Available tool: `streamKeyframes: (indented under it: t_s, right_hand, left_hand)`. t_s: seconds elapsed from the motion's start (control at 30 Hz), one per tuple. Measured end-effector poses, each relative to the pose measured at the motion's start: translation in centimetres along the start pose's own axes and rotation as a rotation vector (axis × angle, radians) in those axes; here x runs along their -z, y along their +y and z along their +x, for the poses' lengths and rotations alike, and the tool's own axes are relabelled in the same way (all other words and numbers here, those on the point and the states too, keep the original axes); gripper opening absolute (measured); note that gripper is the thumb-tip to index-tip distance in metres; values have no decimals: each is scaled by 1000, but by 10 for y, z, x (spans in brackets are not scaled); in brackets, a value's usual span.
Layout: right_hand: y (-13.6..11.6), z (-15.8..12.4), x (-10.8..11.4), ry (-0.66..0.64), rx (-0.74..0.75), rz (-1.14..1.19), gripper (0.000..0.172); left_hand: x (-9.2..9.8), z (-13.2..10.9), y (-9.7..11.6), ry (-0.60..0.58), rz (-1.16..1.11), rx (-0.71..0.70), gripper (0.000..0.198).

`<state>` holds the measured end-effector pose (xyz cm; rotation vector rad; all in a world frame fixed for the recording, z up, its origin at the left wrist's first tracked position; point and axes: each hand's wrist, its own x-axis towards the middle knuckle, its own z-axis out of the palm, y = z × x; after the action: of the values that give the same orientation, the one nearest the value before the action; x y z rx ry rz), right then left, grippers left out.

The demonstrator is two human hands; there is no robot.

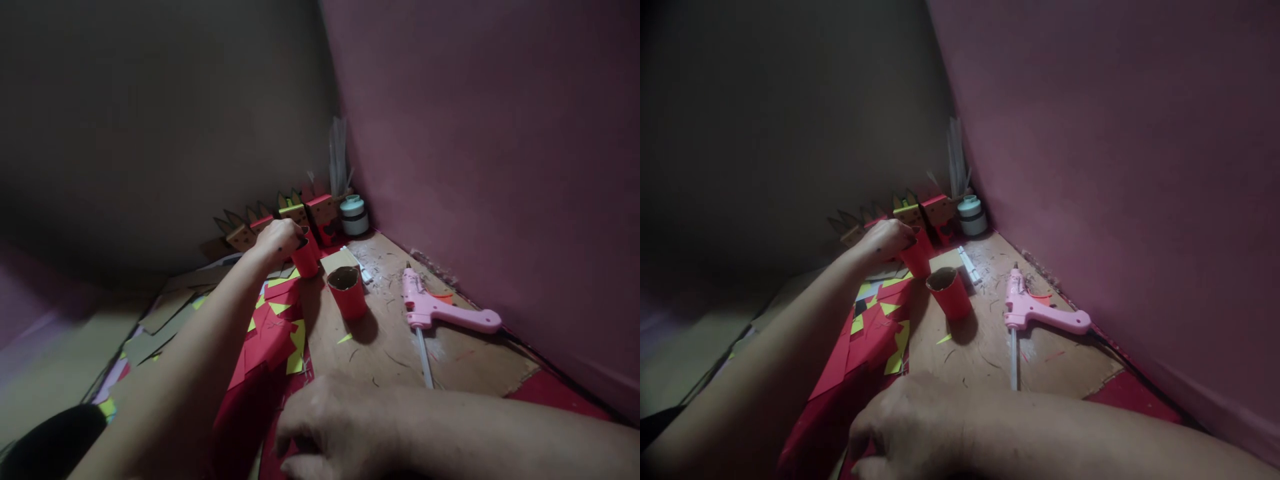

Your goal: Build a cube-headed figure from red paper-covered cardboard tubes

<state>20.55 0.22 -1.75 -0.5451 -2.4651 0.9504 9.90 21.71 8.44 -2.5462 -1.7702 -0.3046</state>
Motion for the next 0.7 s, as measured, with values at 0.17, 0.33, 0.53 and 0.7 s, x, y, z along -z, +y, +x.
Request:
streamKeyframes:
  t_s: [0.17, 0.33, 0.53, 0.7]
  right_hand:
    - [-1, 0, 1, -27, -6, 12, 21]
    - [2, 0, -2, -19, -2, -5, 20]
    - [3, 0, -2, 11, 85, 19, 21]
    - [3, -1, -3, -2, 42, 0, 21]
  left_hand:
    - [-3, 6, 4, -46, 76, -5, 12]
    - [-6, 6, 10, -67, 86, -24, 19]
    - [-19, 6, 3, -105, 44, -71, 27]
    - [-20, 6, 1, -132, 23, -108, 18]
